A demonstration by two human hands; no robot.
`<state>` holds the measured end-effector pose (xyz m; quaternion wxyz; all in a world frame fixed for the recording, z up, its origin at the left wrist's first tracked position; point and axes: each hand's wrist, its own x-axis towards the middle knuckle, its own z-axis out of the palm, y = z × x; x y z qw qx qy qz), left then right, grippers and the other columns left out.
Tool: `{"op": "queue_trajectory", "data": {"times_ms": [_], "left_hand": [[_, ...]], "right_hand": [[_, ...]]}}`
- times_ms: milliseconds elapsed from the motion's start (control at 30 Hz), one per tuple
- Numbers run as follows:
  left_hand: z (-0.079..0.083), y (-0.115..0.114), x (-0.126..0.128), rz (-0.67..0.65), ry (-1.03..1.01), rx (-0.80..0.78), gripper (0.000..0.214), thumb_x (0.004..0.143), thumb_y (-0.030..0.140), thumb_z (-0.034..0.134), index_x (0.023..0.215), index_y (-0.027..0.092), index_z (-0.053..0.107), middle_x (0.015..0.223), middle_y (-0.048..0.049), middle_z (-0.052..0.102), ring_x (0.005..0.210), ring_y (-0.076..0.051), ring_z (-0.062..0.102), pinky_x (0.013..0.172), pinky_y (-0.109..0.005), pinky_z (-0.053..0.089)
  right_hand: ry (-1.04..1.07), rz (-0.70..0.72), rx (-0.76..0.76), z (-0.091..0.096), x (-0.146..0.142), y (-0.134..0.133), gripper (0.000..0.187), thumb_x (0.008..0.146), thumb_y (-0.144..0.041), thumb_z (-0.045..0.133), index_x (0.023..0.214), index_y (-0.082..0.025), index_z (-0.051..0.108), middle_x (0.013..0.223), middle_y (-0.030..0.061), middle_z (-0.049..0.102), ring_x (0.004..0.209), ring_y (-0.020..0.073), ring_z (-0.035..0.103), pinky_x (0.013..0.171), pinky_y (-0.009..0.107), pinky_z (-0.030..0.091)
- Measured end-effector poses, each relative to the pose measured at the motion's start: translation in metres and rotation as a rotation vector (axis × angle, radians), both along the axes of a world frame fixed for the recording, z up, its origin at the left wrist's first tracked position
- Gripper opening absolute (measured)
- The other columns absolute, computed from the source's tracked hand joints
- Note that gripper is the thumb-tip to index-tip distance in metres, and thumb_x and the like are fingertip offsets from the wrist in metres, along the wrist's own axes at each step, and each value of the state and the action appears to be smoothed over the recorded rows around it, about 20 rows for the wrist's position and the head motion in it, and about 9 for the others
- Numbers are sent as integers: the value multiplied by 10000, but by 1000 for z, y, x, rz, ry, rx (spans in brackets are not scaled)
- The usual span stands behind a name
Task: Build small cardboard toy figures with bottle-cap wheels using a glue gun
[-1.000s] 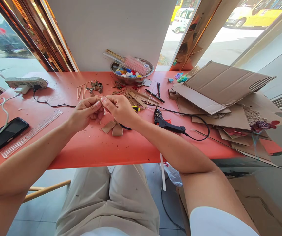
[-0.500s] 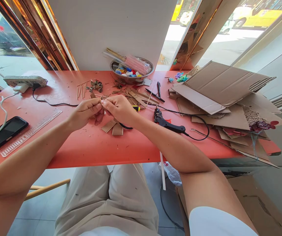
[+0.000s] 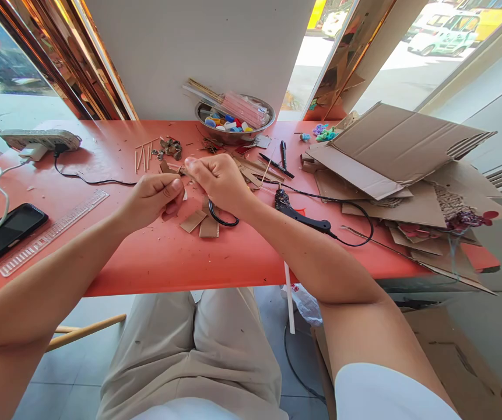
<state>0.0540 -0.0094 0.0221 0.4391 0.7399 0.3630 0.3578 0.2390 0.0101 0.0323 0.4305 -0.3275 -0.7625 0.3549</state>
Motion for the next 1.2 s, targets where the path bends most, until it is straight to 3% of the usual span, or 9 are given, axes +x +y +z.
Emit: {"op": "queue_trajectory", "data": {"times_ms": [133, 233, 467, 600, 700, 800, 933, 1033, 1200], "left_hand": [[-2, -10, 7, 88, 627, 211, 313, 994, 392, 626, 734, 231, 559, 619, -3, 612, 565, -179, 558, 563, -294, 314], [-3, -19, 17, 94, 1027, 252, 111, 998, 318, 645, 1043, 218, 662, 961, -83, 777, 797, -274, 737, 624, -311, 396], [6, -30, 31, 30, 1223, 204, 243, 1055, 235, 543, 1257, 144, 641, 1244, -193, 700, 970, -369, 804, 741, -392, 558], [12, -31, 29, -63, 1268, 225, 346, 1047, 221, 535, 1375, 151, 620, 1352, -210, 663, 1056, -380, 793, 763, -405, 576], [15, -28, 23, -130, 1221, 243, 387, 987, 189, 600, 1370, 209, 654, 1309, -164, 718, 1140, -393, 762, 777, -408, 569], [14, -19, 12, -134, 1058, 249, 297, 893, 137, 672, 1162, 234, 751, 1176, -101, 786, 1044, -338, 758, 746, -368, 529], [10, 1, -13, -112, 606, 191, 99, 787, 135, 736, 814, 227, 761, 775, -16, 752, 702, -195, 676, 612, -284, 447], [12, 15, -33, -86, 238, 14, 134, 755, 318, 853, 785, 219, 767, 702, -31, 734, 588, -168, 630, 533, -277, 434], [12, 29, -41, 68, -79, -89, 308, 646, 413, 955, 735, 207, 744, 624, -24, 676, 488, -125, 543, 444, -260, 371]], "right_hand": [[5, -79, -58, 2, 10, 12, 643, 1059, -693, 549, 614, -229, 529, 557, -23, 488, 539, 106, 462, 537, 259, 397], [-12, 2, -108, 2, 12, 16, 576, 1007, -718, 632, 720, -218, 619, 588, -20, 572, 533, 109, 502, 541, 265, 405], [-46, -104, 25, 6, 9, 4, 486, 1047, -544, 667, 690, -222, 591, 589, -27, 550, 589, 123, 513, 609, 268, 412], [-63, 0, -97, 4, 11, 10, 424, 1065, -465, 637, 722, -217, 624, 554, -48, 522, 516, 107, 452, 563, 259, 394], [-138, 144, -225, -3, 10, 15, 250, 1048, -314, 627, 829, -203, 673, 549, -69, 539, 481, 97, 441, 543, 249, 379], [-247, 126, -171, -8, 6, 14, 145, 971, -127, 601, 861, -200, 662, 572, -67, 592, 525, 105, 489, 593, 250, 382], [-364, -35, 41, -4, 2, 4, 238, 914, -126, 632, 697, -213, 587, 607, -29, 610, 628, 137, 531, 650, 277, 361], [-427, -62, 78, 2, -1, -3, 213, 921, -116, 608, 727, -197, 640, 628, -24, 628, 656, 142, 557, 679, 275, 378], [-641, 133, -153, 5, -8, -6, 232, 944, -85, 594, 760, -169, 708, 555, -58, 615, 539, 97, 558, 621, 233, 419]]}}
